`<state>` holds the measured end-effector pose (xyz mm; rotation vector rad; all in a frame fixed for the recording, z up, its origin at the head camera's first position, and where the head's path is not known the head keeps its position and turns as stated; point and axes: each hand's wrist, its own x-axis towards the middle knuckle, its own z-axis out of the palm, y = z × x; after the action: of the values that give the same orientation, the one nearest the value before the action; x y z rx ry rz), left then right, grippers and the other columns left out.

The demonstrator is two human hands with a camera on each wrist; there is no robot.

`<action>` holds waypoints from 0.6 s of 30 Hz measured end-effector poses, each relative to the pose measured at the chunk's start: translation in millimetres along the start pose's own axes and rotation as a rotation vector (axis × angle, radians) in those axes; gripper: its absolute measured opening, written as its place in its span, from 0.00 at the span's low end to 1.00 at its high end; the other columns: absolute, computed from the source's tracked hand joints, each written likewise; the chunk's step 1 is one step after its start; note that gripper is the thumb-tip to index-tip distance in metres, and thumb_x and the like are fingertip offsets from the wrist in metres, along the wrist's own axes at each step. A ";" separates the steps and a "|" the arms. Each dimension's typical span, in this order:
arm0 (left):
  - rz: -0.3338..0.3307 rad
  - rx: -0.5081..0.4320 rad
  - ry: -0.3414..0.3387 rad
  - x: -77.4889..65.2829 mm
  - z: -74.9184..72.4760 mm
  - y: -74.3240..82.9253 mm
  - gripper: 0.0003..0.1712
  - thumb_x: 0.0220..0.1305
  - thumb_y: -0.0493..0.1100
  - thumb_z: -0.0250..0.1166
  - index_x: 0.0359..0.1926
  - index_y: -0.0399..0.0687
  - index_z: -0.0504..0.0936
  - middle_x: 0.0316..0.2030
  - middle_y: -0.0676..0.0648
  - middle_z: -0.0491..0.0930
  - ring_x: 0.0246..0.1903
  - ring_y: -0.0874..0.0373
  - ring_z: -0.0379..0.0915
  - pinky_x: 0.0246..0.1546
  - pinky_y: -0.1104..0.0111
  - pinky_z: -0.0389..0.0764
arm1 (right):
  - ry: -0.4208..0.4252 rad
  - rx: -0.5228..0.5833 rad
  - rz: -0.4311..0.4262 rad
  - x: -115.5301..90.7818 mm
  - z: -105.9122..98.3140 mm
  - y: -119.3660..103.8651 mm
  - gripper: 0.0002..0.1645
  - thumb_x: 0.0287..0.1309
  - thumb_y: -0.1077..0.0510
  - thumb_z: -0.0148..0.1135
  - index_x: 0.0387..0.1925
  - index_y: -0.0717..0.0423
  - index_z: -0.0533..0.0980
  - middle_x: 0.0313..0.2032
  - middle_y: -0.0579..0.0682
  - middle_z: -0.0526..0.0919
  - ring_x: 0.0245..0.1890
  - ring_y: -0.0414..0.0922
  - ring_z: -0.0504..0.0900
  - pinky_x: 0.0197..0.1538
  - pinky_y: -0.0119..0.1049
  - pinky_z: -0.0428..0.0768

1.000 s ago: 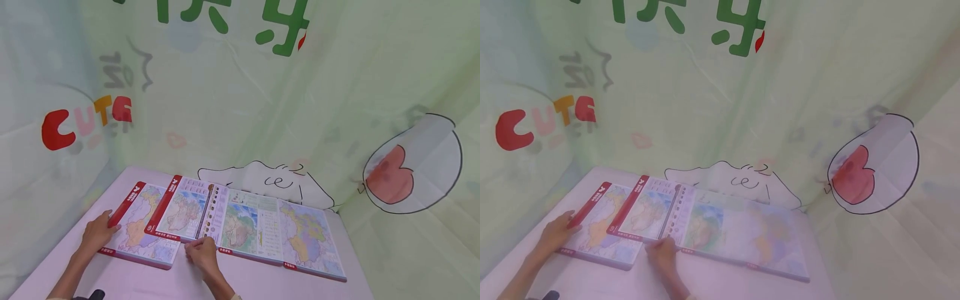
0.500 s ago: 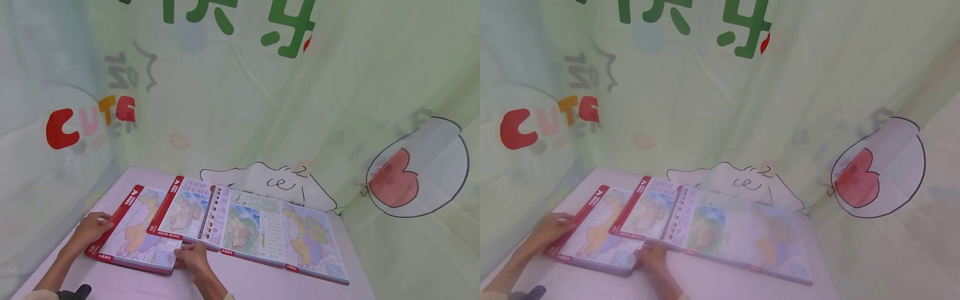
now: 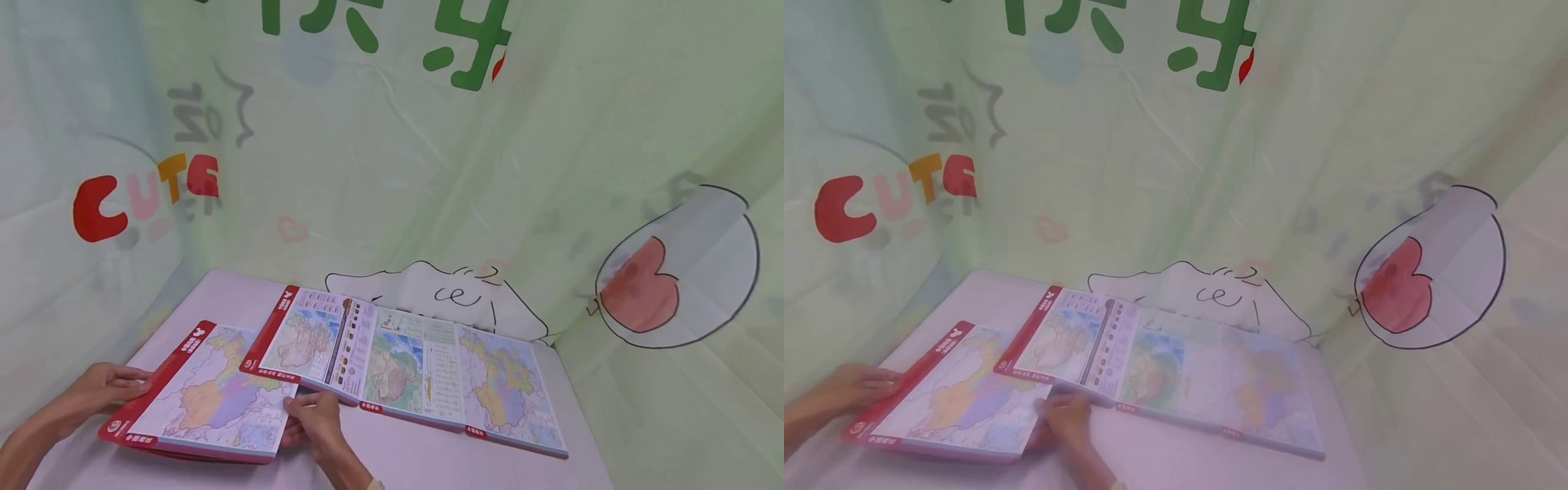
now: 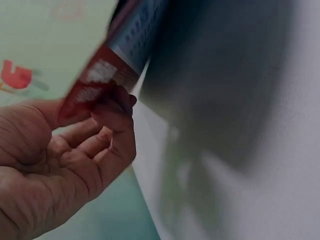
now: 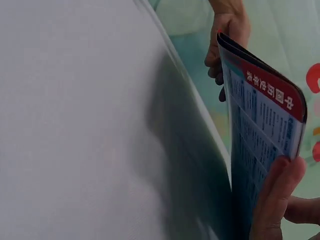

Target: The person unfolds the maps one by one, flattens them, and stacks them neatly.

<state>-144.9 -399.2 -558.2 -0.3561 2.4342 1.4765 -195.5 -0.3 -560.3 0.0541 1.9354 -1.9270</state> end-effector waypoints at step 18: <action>-0.215 -0.281 0.017 -87.7 -17.3 38.8 0.42 0.80 0.58 0.63 0.72 0.22 0.72 0.41 0.53 0.90 0.39 0.53 0.90 0.47 0.56 0.93 | -0.190 0.124 0.223 -41.4 0.3 -52.7 0.09 0.66 0.66 0.71 0.41 0.73 0.88 0.17 0.45 0.86 0.14 0.32 0.85 0.22 0.22 0.81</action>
<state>-78.3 -391.1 -487.6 -0.6672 2.1212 1.7213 -173.7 7.6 -497.4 0.1129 1.6142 -1.8312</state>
